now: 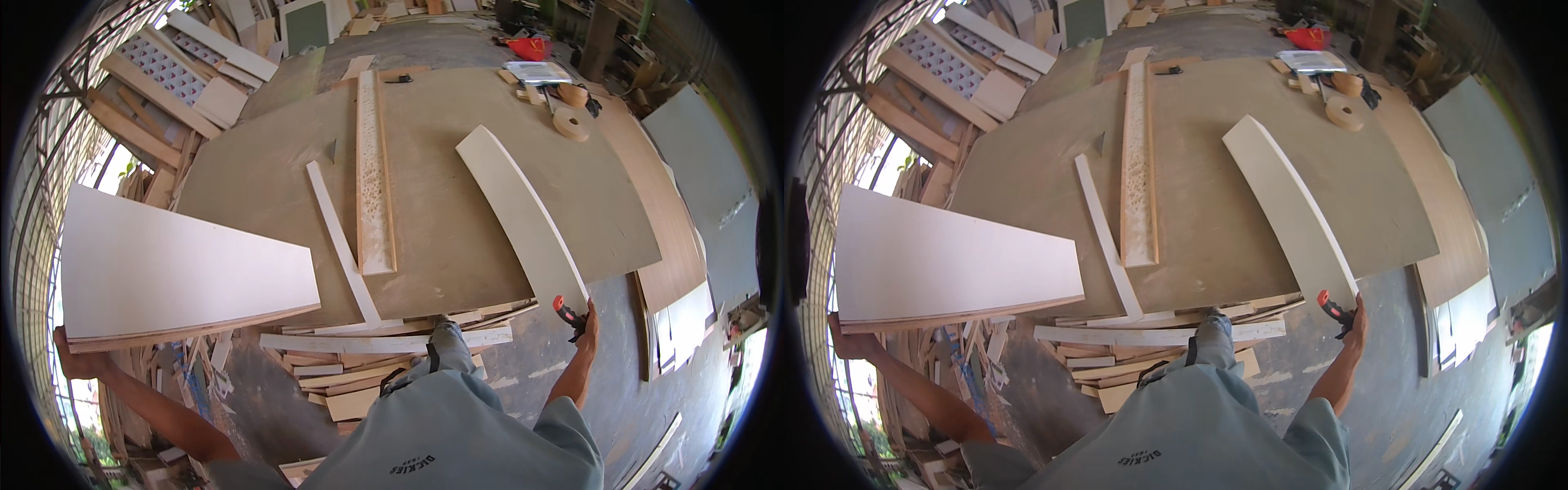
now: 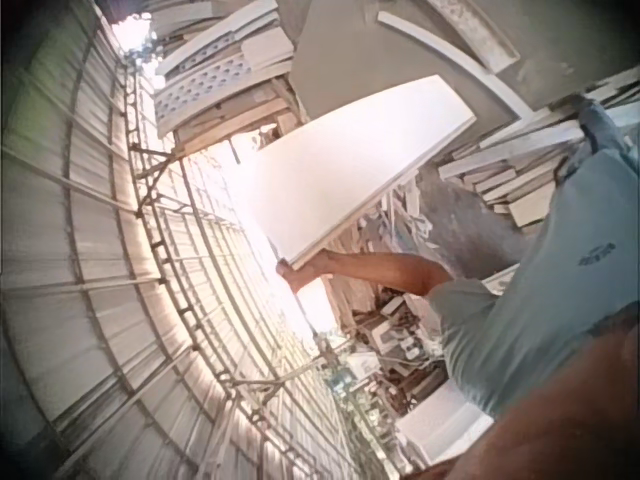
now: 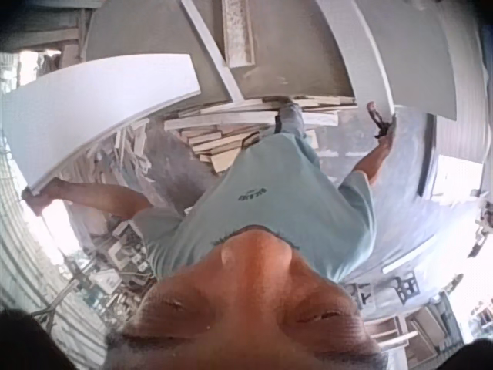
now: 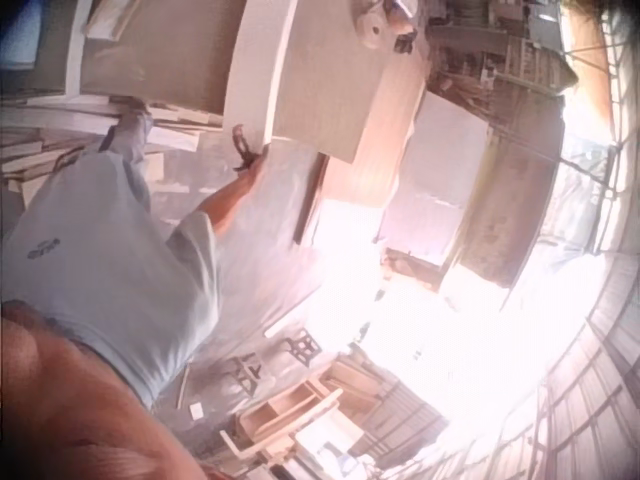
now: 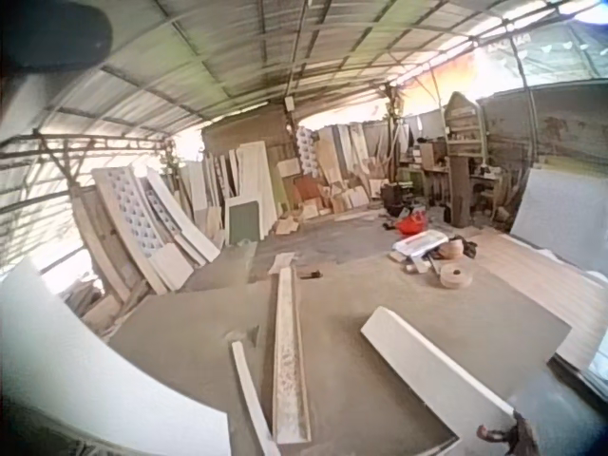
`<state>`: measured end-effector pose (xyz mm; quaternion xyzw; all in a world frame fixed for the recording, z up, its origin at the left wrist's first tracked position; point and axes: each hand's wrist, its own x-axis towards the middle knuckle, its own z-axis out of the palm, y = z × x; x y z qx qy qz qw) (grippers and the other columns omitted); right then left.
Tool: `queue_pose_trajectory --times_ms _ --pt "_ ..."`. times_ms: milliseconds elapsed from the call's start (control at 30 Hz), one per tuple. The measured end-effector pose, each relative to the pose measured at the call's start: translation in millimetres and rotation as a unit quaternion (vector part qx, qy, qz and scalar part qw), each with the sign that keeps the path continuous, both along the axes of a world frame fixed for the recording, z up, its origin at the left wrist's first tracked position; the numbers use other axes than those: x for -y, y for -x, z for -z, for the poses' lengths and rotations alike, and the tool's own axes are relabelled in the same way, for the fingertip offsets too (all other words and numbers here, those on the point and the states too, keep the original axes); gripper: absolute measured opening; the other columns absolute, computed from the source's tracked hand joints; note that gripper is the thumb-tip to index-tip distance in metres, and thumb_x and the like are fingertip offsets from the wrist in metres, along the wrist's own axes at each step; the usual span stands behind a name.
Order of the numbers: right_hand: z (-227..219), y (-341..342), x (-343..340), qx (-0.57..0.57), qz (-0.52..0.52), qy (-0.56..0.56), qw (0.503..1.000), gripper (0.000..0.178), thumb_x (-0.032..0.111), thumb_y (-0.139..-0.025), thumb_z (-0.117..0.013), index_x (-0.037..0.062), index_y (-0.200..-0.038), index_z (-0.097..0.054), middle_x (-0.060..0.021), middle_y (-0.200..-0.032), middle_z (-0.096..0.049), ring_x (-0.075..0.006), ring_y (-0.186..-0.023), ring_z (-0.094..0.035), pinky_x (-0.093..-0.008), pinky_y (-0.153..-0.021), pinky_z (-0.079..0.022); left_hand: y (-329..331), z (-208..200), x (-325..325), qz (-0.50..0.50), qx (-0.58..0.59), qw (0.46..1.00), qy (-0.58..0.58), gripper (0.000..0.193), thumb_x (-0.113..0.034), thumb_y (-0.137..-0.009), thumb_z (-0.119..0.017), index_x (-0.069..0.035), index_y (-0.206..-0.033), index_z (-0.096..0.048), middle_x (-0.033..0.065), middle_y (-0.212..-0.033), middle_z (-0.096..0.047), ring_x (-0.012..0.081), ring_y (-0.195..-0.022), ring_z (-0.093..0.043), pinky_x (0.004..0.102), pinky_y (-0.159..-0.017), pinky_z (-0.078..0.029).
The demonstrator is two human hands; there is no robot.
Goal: The person assembles a white wooden component by aligning a board, checking the fit, and securing it with a pneumatic nail gun. The person then picks up the assembled piece and carries it across a woodworking shop.
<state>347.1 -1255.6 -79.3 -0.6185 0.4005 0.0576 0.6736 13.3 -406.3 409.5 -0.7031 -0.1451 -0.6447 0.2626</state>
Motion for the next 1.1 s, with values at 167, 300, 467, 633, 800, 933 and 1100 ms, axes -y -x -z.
queue_pose_trajectory --times_ms 167,300,467,633,800,933,1100 --pt "20 0 7 0.036 0.055 -0.024 0.998 0.049 0.063 -0.083 -0.065 0.0145 -0.082 -0.062 0.0005 -0.06 -0.055 -0.0125 -0.039 -0.044 -0.0272 -0.035 -0.029 25 12 14 0.009 0.057 0.997 0.057 0.039 -0.043 -0.094 -0.057 -0.008 -0.079 -0.065 0.0008 -0.065 -0.064 0.0118 -0.056 -0.057 0.0285 -0.053 -0.044" --pt "20 -2 11 0.051 0.0 -0.021 0.998 0.049 0.064 -0.083 -0.066 0.0144 -0.084 -0.064 -0.0011 -0.061 -0.056 -0.0135 -0.039 -0.044 -0.0276 -0.035 -0.028 57 16 -1 0.026 0.11 0.988 0.106 0.036 -0.042 -0.092 -0.06 -0.009 -0.079 -0.065 0.0003 -0.064 -0.064 0.0119 -0.056 -0.058 0.0283 -0.052 -0.043" --pt "23 -21 16 0.0 0.028 0.119 0.992 0.056 0.065 -0.083 -0.065 0.0094 -0.084 -0.067 -0.006 -0.064 -0.061 -0.0165 -0.041 -0.048 -0.0308 -0.037 -0.03 36 14 -17 -0.086 0.046 0.993 0.073 0.028 -0.028 -0.096 -0.062 -0.003 -0.087 -0.071 0.0044 -0.072 -0.07 0.0139 -0.061 -0.062 0.0294 -0.059 -0.05" --pt "-10 -49 -11 -0.084 -0.017 0.538 0.839 0.064 0.058 -0.08 -0.073 -0.0056 -0.079 -0.065 -0.0184 -0.069 -0.067 -0.0326 -0.064 -0.066 -0.0455 -0.054 -0.048 -29 3 -50 -0.069 0.021 0.997 -0.017 0.027 -0.026 -0.097 -0.059 -0.004 -0.101 -0.075 0.0087 -0.083 -0.075 0.0191 -0.068 -0.068 0.0303 -0.063 -0.053" --pt "-90 -86 -49 0.09 -0.049 0.595 0.797 0.052 0.046 -0.077 -0.081 -0.0039 -0.086 -0.066 -0.0181 -0.075 -0.069 -0.0344 -0.072 -0.068 -0.0463 -0.065 -0.052 -113 -2 -26 0.016 0.065 0.979 0.193 0.024 -0.018 -0.099 -0.055 -0.005 -0.103 -0.075 0.0088 -0.09 -0.075 0.0199 -0.077 -0.07 0.0316 -0.071 -0.054" --pt "-101 -161 -133 0.219 -0.223 0.507 0.803 0.049 0.04 -0.076 -0.084 -0.0014 -0.094 -0.066 -0.0156 -0.072 -0.068 -0.0305 -0.066 -0.068 -0.0423 -0.063 -0.053 -153 4 -56 -0.042 0.052 0.99 0.127 0.029 -0.018 -0.097 -0.054 0.002 -0.099 -0.075 0.0091 -0.102 -0.075 0.0171 -0.086 -0.068 0.028 -0.079 -0.051" --pt "-53 -264 -268 0.243 -0.489 0.411 0.73 0.062 0.043 -0.067 -0.09 0.001 -0.105 -0.066 -0.0132 -0.072 -0.068 -0.0254 -0.065 -0.067 -0.0362 -0.064 -0.054 -131 20 -117 -0.01 0.003 0.998 0.062 0.03 -0.019 -0.098 -0.055 0.003 -0.107 -0.072 0.0136 -0.111 -0.072 0.0215 -0.095 -0.068 0.0325 -0.085 -0.053"
